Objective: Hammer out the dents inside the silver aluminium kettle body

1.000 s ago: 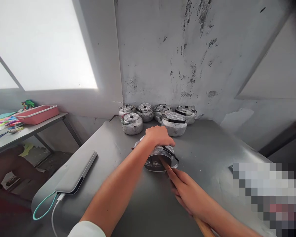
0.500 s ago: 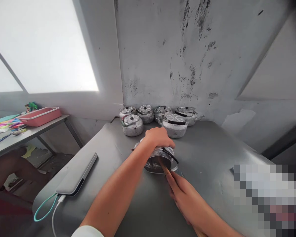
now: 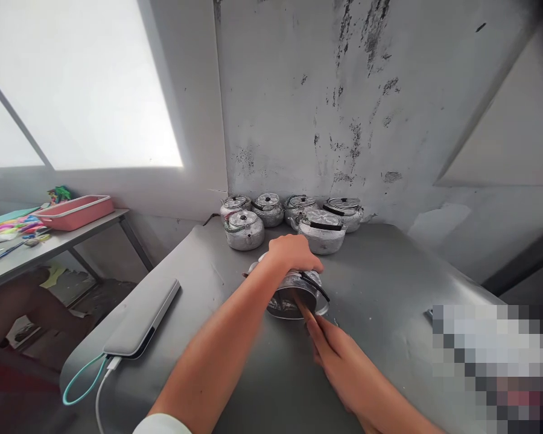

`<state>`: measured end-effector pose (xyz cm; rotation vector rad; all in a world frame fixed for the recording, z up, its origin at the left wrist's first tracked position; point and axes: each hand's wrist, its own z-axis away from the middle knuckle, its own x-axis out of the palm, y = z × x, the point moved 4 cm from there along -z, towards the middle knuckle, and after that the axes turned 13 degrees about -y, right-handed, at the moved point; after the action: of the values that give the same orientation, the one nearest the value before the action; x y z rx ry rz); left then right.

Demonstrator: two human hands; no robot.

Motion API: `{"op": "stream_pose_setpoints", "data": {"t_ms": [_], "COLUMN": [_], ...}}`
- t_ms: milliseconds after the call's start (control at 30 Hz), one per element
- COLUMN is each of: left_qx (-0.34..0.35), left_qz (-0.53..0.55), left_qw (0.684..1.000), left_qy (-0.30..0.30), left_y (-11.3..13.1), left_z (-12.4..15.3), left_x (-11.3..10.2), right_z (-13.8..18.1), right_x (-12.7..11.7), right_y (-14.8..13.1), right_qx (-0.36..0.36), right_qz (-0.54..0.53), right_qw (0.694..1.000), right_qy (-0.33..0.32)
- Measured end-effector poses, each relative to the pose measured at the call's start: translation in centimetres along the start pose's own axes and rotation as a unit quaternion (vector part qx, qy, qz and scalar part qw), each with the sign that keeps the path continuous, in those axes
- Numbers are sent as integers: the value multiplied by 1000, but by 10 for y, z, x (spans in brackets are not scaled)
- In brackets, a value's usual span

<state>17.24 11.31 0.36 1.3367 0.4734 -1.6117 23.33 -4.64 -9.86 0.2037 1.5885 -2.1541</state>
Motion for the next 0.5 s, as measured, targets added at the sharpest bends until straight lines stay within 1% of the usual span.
{"op": "stream_pose_setpoints", "data": {"t_ms": [167,233,300,400,500], "left_qx": [-5,-10,-15,-15,-7], "left_qz": [-7,-9,-15,-30,-50], "left_qw": [1000,1000,1000,999,999], "left_qy": [2,1,0,-3,-9], "left_y": [2,3,6,13,23], "left_z": [2,3,4,3,3], "left_x": [0,0,-1,-1,-1], "right_z": [-1,-2,-3,-1,-2], "right_x": [1,2,3,6,7], "right_y": [3,3,1,-8,-17], "right_qx": [-17,-7,22,74,86], "right_qz": [-6,-2,-20,-83,-142], "right_qw": [1000,1000,999,990,978], "right_qy": [16,10,-18,-88,-127]}}
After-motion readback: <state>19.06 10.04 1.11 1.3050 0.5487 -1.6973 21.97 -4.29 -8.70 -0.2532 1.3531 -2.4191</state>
